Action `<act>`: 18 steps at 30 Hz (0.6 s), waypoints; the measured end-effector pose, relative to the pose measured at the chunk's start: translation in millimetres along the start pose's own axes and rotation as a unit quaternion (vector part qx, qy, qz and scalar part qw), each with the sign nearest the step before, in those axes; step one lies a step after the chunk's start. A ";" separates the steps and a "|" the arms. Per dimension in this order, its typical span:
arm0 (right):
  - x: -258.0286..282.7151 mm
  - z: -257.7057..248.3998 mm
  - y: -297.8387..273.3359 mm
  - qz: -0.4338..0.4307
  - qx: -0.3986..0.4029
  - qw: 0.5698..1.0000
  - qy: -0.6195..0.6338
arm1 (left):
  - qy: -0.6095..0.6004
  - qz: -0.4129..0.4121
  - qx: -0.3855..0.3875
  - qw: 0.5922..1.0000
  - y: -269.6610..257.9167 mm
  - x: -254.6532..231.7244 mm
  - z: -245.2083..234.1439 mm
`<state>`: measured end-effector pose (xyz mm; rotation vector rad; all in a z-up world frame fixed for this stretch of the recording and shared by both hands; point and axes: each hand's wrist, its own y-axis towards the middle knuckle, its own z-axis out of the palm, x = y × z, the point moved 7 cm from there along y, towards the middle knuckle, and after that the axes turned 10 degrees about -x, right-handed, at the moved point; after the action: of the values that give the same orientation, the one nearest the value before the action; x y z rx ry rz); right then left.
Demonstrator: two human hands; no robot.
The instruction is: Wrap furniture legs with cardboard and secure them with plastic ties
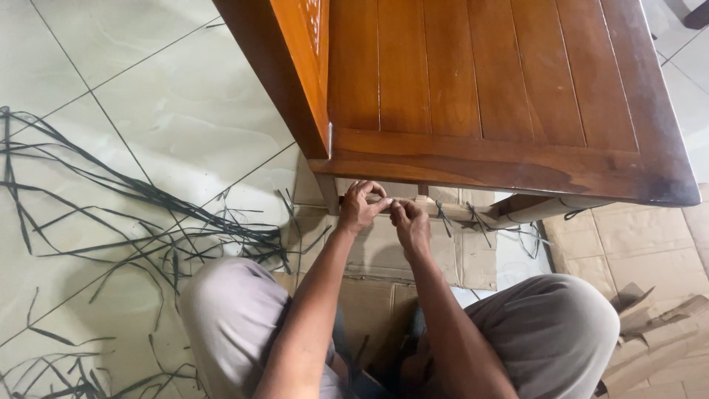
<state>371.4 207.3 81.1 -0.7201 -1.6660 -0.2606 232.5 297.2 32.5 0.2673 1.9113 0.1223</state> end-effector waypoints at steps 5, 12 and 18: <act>-18.4 7.1 8.8 0.042 0.004 0.998 0.049 | 0.009 -0.020 0.020 1.000 -3.9 -11.0 -1.9; -8.4 10.5 7.1 0.050 0.003 0.991 0.122 | -0.010 -0.041 0.029 0.999 -8.8 -19.7 -12.0; -12.8 13.4 9.6 0.045 0.002 0.992 0.121 | -0.011 -0.045 -0.021 0.999 -8.1 -9.5 -12.2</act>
<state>367.1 218.1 63.7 -0.7301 -1.4002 -0.2692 223.2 287.5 43.8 0.1543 1.8933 0.0990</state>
